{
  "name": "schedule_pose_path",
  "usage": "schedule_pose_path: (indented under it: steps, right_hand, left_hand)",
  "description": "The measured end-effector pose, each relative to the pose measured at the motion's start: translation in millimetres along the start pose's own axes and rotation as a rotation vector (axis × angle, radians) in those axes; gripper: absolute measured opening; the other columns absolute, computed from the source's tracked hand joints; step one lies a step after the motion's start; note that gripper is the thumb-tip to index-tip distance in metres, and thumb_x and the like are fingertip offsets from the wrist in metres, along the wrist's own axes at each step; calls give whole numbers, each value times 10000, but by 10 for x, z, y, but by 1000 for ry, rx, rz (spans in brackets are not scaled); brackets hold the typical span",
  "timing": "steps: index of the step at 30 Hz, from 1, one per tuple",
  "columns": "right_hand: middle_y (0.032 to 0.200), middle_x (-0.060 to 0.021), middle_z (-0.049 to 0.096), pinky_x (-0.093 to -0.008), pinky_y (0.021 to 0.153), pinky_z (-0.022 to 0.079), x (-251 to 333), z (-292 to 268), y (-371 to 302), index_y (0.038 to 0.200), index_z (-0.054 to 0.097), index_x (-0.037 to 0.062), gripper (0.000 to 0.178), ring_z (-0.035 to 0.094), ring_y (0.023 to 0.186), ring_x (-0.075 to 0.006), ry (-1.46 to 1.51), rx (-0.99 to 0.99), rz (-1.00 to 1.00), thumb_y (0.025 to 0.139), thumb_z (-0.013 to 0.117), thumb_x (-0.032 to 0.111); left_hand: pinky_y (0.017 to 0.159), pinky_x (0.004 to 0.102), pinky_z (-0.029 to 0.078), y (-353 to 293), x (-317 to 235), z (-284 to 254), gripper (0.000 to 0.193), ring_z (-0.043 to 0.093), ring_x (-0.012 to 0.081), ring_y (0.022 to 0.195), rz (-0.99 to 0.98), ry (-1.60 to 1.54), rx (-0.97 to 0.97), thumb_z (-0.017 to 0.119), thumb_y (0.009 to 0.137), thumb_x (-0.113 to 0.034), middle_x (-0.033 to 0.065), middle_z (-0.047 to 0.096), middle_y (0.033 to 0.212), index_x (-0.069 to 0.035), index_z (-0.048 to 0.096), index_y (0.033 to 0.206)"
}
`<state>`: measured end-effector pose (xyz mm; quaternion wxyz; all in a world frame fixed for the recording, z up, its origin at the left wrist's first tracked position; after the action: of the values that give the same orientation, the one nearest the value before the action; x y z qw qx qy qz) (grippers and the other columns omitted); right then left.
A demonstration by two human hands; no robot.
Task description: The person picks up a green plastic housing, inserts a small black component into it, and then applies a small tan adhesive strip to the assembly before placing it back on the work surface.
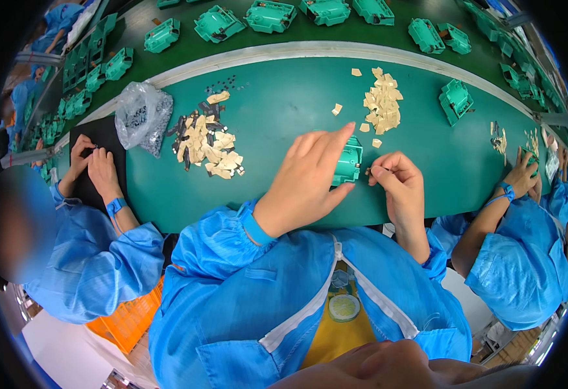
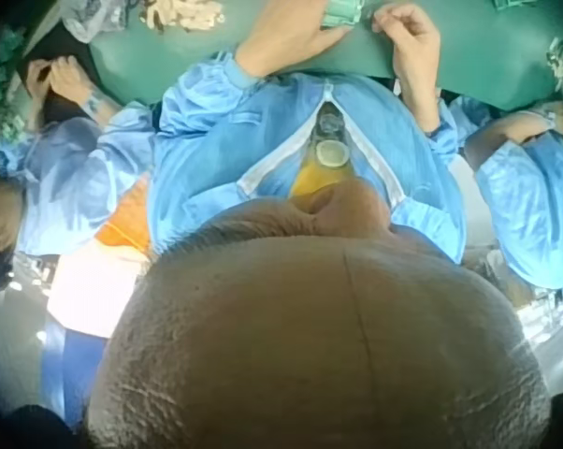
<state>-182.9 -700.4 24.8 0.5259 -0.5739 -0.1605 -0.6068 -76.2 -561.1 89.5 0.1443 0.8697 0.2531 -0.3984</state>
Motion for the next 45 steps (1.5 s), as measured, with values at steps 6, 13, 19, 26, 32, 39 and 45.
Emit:
schedule_pose_path:
  steps: [6, 13, 19, 26, 32, 39, 45]
  right_hand:
    - [910, -44, 660, -209, 679, 470, -110, 34, 22, 855, 584, 38, 120, 602, 754, -65, -5, 64, 75, 887, 664, -46]
    - [896, -18, 651, -176, 634, 435, -102, 92, 60, 834, 544, 62, 174, 570, 725, -23, -110, 133, 146, 865, 678, -45]
    - [858, 23, 619, -168, 592, 386, -115, 147, 76, 851, 543, 68, 176, 507, 675, 11, -106, 154, 164, 861, 683, -38]
    - [814, 44, 593, -170, 580, 370, -122, 146, 101, 847, 542, 64, 178, 481, 655, 19, -159, 147, 170, 856, 678, -50]
    - [826, 37, 595, -175, 584, 379, -106, 177, 99, 844, 539, 58, 175, 490, 670, 11, -164, 147, 148, 861, 670, -56]
    - [831, 35, 594, -176, 585, 380, -134, 177, 88, 840, 535, 60, 181, 490, 673, 11, -178, 136, 151, 861, 674, -55]
    - [806, 40, 584, -175, 584, 382, -119, 195, 73, 851, 536, 55, 177, 489, 667, 13, -183, 112, 138, 869, 675, -52]
  left_hand:
    - [1040, 438, 414, -45, 74, 24, 829, 505, 357, 1204, -93, -89, -82, 787, 757, -97, 155, 587, 1278, -12, 390, 1479]
    - [1017, 453, 411, -63, 177, 93, 727, 508, 355, 1158, -94, -186, -133, 738, 760, -47, 157, 590, 1261, -14, 431, 1419]
    - [1019, 463, 402, -74, 186, 109, 683, 507, 355, 1140, -73, -184, -168, 718, 758, -29, 162, 591, 1232, -16, 449, 1386]
    - [1040, 467, 384, -74, 182, 135, 651, 507, 358, 1148, -64, -174, -192, 714, 761, -32, 161, 586, 1229, -16, 464, 1362]
    - [1068, 482, 359, -85, 194, 151, 644, 508, 353, 1152, -64, -155, -190, 722, 763, -46, 155, 584, 1226, -23, 469, 1356]
    - [1115, 523, 315, -98, 206, 145, 642, 516, 348, 1158, -71, -138, -183, 741, 758, -59, 136, 574, 1232, -44, 479, 1344]
    - [1124, 550, 294, -104, 217, 159, 637, 529, 334, 1157, -73, -128, -166, 745, 759, -65, 129, 567, 1218, -51, 480, 1339]
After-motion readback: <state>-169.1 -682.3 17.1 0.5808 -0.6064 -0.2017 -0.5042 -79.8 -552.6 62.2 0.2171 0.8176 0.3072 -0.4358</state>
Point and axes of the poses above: each hand's wrist, its own y-axis towards the middle knuckle, its own z-axis out of the palm, x = y × z, the point moved 8 cm from there along y, towards the middle knuckle
